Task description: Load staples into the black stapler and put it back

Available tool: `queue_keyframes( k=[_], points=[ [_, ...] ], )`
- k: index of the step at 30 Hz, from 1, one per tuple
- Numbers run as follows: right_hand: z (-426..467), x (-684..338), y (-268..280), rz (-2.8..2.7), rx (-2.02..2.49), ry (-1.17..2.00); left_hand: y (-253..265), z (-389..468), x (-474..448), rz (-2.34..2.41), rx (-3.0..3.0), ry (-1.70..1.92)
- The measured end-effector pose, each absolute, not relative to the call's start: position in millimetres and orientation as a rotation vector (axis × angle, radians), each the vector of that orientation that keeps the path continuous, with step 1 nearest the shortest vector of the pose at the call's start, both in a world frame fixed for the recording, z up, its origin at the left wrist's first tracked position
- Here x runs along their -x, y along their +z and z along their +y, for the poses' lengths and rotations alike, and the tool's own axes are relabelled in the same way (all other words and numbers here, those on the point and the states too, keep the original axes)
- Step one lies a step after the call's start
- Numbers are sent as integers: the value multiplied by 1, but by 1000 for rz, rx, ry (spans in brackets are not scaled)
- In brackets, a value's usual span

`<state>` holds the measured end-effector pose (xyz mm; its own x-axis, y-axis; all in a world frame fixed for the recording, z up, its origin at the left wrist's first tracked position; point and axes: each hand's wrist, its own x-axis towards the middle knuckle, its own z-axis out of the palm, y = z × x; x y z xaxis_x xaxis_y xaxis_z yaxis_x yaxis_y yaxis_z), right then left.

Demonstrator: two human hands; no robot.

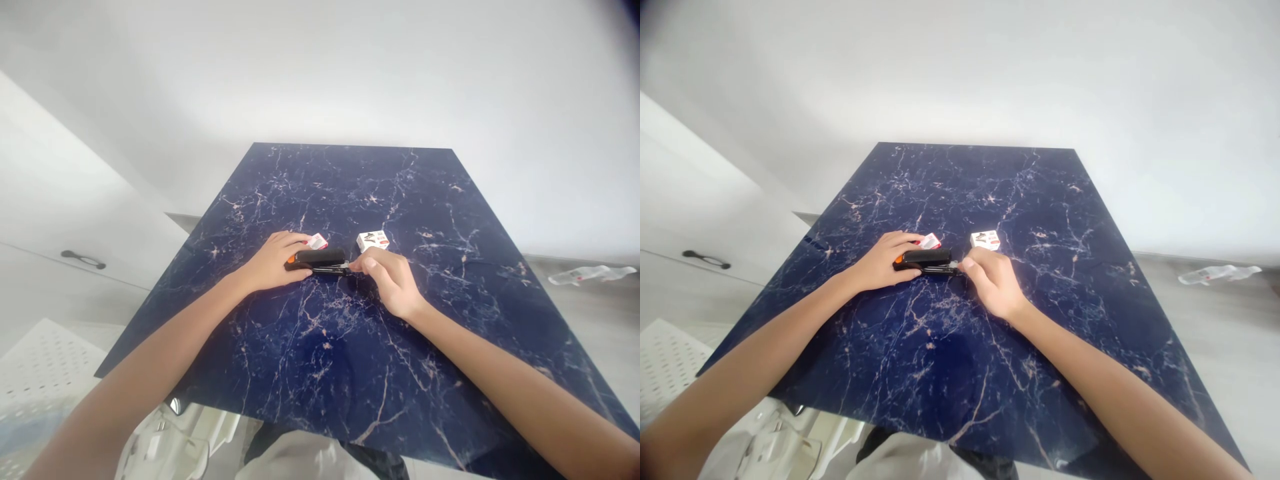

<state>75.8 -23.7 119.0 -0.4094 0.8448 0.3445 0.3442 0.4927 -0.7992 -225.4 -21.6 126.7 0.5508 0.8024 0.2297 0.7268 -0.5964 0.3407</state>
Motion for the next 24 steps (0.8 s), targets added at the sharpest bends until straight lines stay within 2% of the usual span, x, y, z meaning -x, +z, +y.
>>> queue_keyframes(
  k=[24],
  points=[
    [-30,-72,125,-1957,834,998,128,-22,224,1314,-2572,526]
  ],
)
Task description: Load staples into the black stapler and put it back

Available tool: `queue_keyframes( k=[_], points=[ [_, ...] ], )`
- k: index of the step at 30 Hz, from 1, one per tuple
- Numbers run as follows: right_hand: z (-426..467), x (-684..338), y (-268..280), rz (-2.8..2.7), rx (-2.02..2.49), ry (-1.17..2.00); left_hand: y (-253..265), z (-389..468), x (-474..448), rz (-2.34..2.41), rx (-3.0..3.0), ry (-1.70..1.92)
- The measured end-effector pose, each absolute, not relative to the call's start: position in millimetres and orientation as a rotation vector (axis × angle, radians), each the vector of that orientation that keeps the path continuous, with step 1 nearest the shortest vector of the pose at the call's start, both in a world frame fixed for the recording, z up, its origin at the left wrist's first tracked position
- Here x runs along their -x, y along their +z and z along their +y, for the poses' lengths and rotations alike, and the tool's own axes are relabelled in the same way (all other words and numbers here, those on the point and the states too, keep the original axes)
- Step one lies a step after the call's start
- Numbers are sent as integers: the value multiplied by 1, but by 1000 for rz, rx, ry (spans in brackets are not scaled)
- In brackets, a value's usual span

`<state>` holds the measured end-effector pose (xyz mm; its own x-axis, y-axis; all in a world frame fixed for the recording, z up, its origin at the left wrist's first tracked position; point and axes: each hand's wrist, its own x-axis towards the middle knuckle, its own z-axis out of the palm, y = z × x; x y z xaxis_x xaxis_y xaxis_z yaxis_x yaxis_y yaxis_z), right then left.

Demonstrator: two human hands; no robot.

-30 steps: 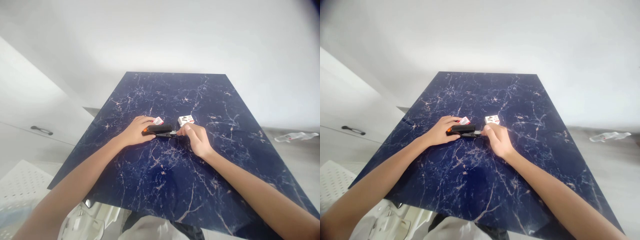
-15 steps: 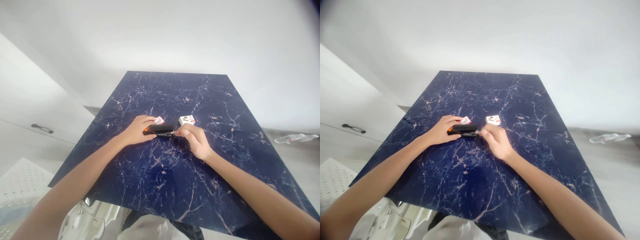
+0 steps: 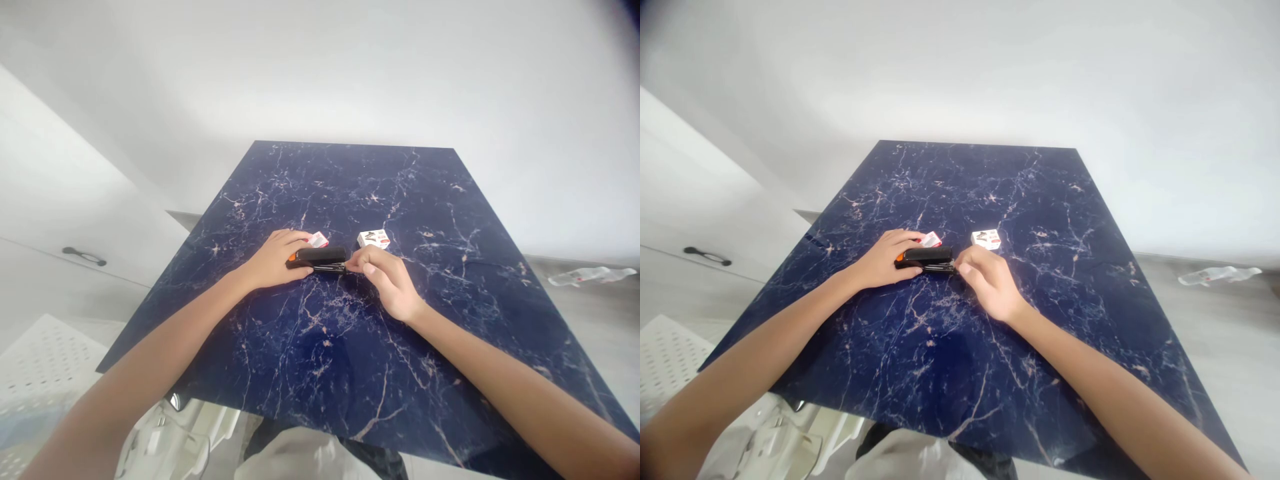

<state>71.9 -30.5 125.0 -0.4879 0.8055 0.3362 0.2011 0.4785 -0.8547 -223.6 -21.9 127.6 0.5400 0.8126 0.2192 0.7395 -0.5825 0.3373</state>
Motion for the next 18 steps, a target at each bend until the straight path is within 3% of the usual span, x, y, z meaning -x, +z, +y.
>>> queue_keyframes(
  k=[8,18],
  points=[
    [-32,-70,123,-1954,809,983,126,-21,223,1322,-2570,523],
    [-33,-69,119,-1785,722,1297,127,-21,223,1331,-2570,511]
  ],
)
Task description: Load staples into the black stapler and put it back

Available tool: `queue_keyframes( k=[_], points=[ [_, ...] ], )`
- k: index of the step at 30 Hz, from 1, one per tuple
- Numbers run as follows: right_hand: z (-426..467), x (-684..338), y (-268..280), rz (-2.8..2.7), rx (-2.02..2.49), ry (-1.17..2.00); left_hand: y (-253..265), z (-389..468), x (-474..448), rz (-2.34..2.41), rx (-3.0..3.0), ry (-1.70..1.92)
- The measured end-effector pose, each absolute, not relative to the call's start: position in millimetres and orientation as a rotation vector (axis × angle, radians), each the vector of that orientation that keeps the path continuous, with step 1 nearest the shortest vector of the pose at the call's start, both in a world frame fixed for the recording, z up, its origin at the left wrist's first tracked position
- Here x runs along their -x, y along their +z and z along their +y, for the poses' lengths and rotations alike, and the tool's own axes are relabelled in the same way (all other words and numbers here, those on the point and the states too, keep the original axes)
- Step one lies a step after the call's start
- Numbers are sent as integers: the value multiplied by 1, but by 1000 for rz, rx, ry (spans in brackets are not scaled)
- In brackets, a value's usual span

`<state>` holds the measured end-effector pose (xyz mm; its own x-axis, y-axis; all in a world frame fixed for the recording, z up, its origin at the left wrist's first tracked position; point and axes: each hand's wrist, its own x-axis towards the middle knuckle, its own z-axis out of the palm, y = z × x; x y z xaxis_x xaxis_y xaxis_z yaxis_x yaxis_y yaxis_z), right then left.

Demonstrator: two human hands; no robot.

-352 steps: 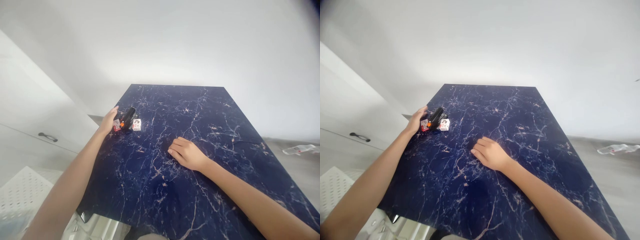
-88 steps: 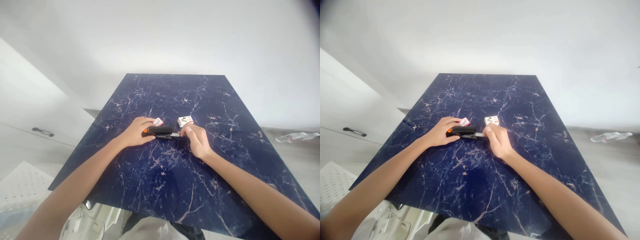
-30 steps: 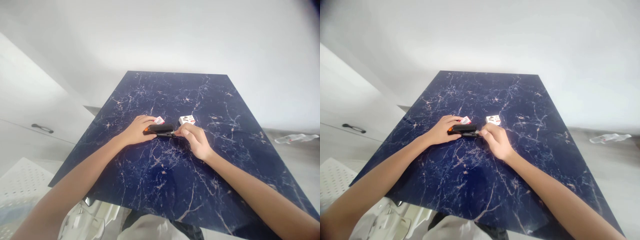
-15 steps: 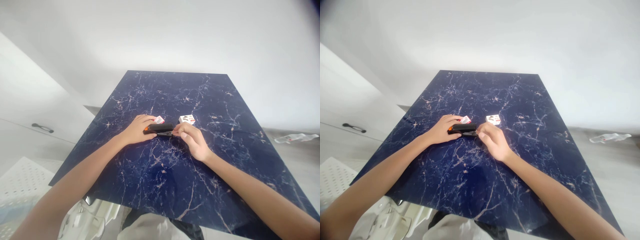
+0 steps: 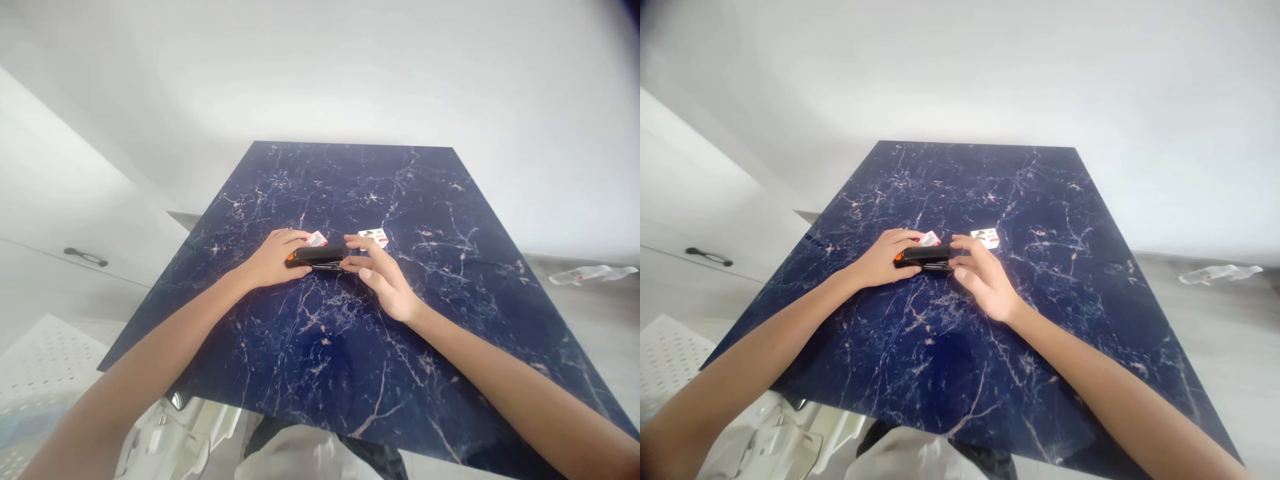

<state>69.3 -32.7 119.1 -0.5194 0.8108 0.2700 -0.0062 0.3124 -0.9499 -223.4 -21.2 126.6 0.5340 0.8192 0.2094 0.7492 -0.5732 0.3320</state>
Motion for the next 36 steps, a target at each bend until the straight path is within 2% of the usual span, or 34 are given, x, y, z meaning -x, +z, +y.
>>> queue_keyframes(
  k=[7,16,21,27,32,36],
  points=[
    [-34,-66,119,-1860,761,1140,126,-21,223,1332,-2567,516],
    [-4,-82,113,-1914,1113,176,131,-23,237,1321,-2691,624],
    [8,-86,107,-1951,1248,204,136,-22,244,1312,-2680,819],
    [2,-81,108,-2069,1159,89,136,-34,222,1019,-2753,641],
    [4,-80,105,-2077,1262,90,133,-48,196,816,-2813,638],
    [6,-81,101,-2122,1308,105,131,-39,205,1039,-2830,727]
  ],
)
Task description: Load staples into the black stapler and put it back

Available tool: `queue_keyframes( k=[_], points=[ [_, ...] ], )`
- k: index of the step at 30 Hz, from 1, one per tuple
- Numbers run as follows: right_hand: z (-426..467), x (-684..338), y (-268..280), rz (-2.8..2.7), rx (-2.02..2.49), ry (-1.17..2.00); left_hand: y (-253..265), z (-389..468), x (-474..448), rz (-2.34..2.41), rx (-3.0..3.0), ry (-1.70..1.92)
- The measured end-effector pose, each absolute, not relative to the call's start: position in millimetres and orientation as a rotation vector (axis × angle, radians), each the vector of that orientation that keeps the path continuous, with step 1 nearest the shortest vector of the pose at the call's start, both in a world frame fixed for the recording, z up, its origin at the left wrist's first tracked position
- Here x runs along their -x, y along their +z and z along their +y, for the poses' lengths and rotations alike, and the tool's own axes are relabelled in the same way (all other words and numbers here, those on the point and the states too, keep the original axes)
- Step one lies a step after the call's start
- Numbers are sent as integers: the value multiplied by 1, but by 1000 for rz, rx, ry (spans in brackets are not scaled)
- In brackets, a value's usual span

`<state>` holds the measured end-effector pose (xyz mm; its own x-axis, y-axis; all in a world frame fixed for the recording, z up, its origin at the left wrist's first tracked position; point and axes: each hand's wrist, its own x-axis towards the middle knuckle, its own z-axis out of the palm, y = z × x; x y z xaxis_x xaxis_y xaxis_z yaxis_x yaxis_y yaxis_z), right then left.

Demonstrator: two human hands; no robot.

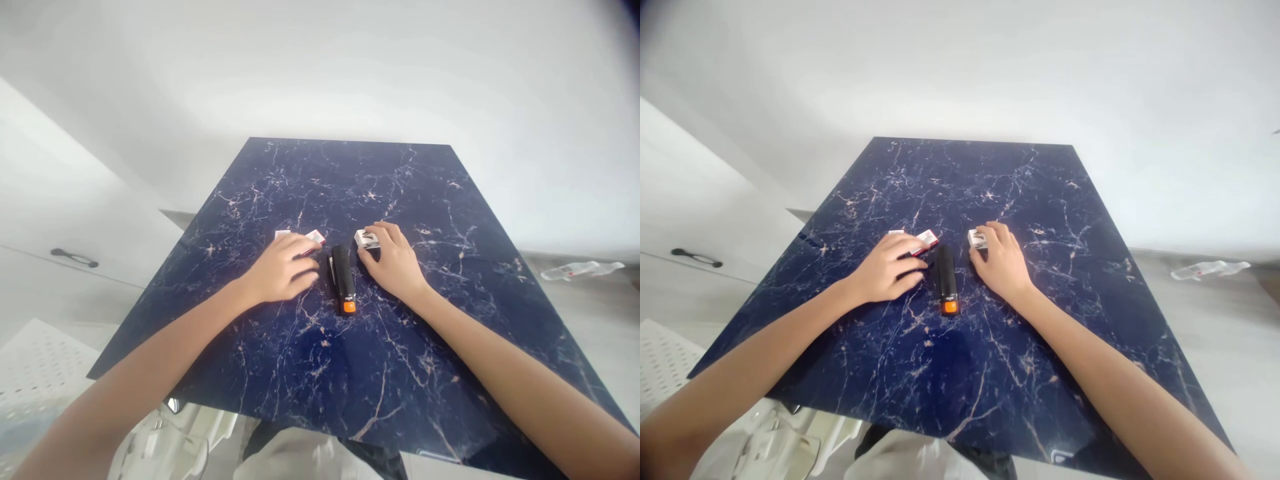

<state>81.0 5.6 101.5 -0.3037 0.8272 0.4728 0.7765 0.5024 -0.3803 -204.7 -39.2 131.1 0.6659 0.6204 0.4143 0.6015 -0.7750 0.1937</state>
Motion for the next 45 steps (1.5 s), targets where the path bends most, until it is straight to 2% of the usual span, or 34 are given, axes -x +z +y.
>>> queue_keyframes(
  k=[2,5,9,13,22,28,33,38,45],
  points=[
    [6,-81,101,-2139,1295,105,131,-29,221,1285,-2777,713],
    [5,-82,102,-2141,1296,96,134,-15,249,1479,-2656,504],
    [4,-81,104,-2164,1269,66,149,-15,260,1441,-2457,321],
    [4,-80,103,-2189,1215,65,162,-36,232,1348,-2364,250],
    [-2,-79,108,-2266,1064,179,140,-60,177,1236,-2624,428],
    [-3,-79,110,-2324,944,219,139,-64,176,1179,-2659,457],
    [-2,-78,109,-2348,937,195,137,-45,197,1252,-2643,657],
    [-1,-79,107,-2354,925,181,130,-27,215,1233,-2658,474],
    [-2,-78,109,-2375,932,201,120,-24,204,1256,-2629,546]
  ],
)
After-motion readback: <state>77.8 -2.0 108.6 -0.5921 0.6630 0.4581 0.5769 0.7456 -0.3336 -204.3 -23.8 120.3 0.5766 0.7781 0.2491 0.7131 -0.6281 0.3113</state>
